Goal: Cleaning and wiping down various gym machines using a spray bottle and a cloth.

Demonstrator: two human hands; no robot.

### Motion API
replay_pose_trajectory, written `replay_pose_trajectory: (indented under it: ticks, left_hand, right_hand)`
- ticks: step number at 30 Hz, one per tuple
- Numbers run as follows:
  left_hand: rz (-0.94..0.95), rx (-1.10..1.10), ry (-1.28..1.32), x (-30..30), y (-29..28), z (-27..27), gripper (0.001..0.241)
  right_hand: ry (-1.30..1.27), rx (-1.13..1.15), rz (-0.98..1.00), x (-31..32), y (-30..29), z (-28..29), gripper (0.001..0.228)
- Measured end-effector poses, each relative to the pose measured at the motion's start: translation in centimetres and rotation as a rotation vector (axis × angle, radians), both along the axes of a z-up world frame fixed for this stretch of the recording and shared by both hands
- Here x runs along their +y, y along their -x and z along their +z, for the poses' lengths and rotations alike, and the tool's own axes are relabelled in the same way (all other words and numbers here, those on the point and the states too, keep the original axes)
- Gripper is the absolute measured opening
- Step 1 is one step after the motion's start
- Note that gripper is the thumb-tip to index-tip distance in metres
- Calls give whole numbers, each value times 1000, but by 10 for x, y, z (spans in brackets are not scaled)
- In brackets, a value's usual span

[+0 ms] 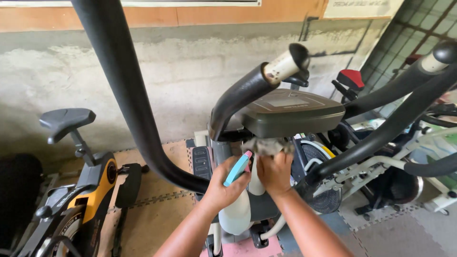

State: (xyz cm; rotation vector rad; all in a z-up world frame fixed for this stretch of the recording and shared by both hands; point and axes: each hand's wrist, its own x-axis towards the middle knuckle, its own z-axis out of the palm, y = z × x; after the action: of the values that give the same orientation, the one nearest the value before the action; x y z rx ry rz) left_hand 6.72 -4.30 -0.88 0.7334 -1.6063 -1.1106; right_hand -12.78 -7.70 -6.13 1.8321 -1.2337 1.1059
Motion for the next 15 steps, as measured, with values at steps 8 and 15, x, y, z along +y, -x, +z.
replay_pose_trajectory:
  ticks: [8, 15]
  left_hand:
    - [-79, 6, -72, -5, -18, -3, 13]
    - [-95, 15, -26, -20, -26, -26, 14]
  right_hand:
    - [-138, 82, -99, 5, 3, -27, 19]
    - [52, 33, -289, 5, -44, 55, 25]
